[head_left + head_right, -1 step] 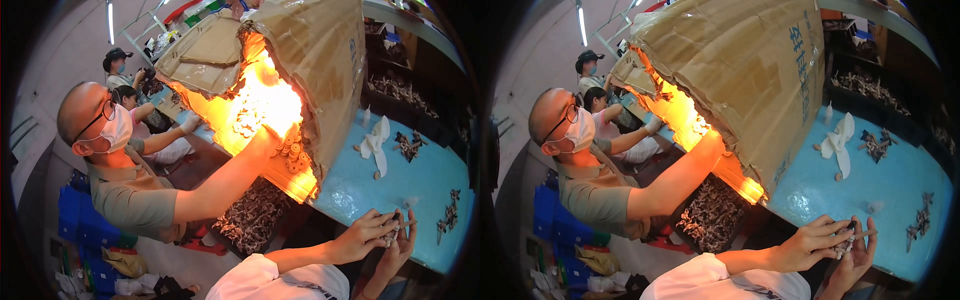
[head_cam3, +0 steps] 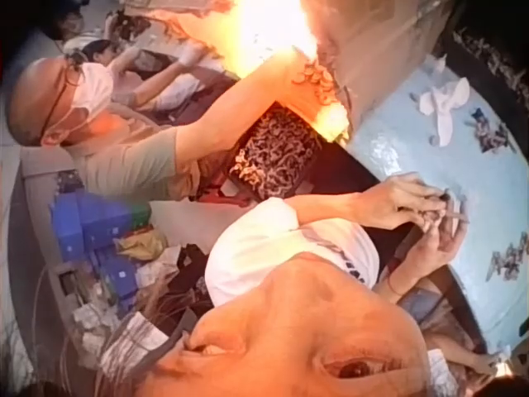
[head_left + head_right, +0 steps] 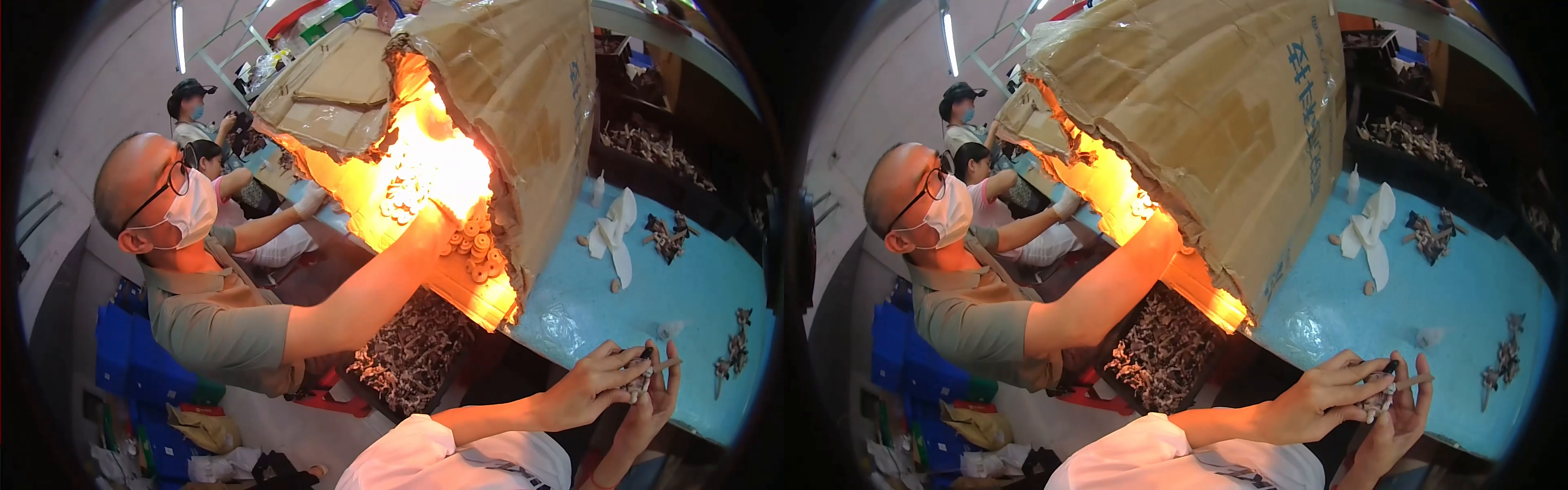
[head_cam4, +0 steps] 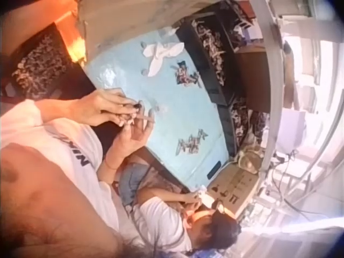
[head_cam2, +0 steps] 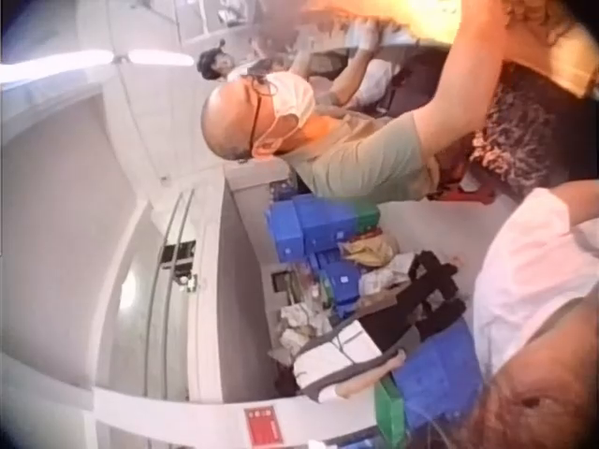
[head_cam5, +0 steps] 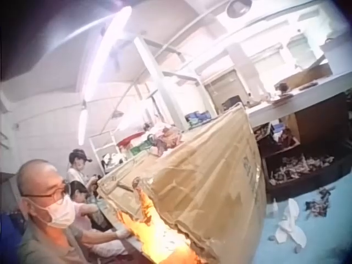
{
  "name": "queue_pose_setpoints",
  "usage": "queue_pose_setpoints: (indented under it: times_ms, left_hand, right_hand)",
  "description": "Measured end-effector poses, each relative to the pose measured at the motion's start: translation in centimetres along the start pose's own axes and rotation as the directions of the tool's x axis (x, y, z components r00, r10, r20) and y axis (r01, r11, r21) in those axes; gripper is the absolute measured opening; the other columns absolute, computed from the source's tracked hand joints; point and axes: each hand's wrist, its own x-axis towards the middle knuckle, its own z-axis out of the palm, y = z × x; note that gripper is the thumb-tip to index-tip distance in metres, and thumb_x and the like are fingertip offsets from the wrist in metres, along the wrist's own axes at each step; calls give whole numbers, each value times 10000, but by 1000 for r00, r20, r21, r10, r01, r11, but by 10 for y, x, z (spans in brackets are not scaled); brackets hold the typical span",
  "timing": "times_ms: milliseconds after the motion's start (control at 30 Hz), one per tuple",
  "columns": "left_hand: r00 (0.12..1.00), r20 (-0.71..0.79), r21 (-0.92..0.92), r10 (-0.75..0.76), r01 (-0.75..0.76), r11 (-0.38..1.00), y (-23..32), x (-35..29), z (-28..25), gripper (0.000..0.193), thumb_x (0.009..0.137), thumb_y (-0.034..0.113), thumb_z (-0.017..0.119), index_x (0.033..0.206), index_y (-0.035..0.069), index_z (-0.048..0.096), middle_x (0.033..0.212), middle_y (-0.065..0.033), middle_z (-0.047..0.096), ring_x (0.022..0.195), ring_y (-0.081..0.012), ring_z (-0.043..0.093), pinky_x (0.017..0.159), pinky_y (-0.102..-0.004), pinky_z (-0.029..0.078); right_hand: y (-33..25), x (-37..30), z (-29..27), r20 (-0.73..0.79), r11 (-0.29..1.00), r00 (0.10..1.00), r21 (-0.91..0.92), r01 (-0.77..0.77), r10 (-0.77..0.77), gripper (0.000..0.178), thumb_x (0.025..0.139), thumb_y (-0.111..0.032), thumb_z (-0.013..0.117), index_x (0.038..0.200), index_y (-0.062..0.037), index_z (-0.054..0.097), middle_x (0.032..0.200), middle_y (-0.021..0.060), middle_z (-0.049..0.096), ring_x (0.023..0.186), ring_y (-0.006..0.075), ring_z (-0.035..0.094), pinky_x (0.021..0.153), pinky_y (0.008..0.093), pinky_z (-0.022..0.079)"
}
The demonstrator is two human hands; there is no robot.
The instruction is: The person assembles toy figurines by picking components from a heated box, applying adhesive with a dispenser bottle, and attaching the pieces together by hand.
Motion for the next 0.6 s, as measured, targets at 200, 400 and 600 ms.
queue_pose_setpoints:
  times_ms: [200, 400, 600]
  left_hand:
    - [999, -28, 70, -16, 18, 997, -2, 9, -7, 506, 662, -20, 675, 1156, 27, 576, 1179, -207, 547, 873, -349, 567, 790, -378, 468]
    - [993, 30, 69, -114, 112, 991, -10, 17, -7, 474, 655, -42, 678, 1120, -2, 595, 1147, -207, 564, 895, -302, 566, 773, -338, 474]
    - [978, 52, -144, -200, 206, 968, -14, 17, -1, 445, 730, 5, 670, 1161, -17, 557, 1174, -195, 548, 938, -252, 569, 713, -313, 527]
  right_hand:
    - [1, 7, 2, -19, 995, 996, 65, -81, 83, 647, 758, -38, 601, 1320, 37, 290, 1187, 247, 514, 1052, 220, 535, 874, 305, 448]
    - [-3, 22, -6, 192, 971, 979, 209, -114, 74, 668, 697, 96, 514, 1322, 27, 289, 1261, 202, 465, 1096, 229, 516, 860, 310, 483]
    - [-10, 24, -13, 207, 994, 976, 69, -89, 73, 672, 729, 46, 588, 1331, 12, 291, 1244, 169, 488, 1052, 214, 542, 813, 316, 526]
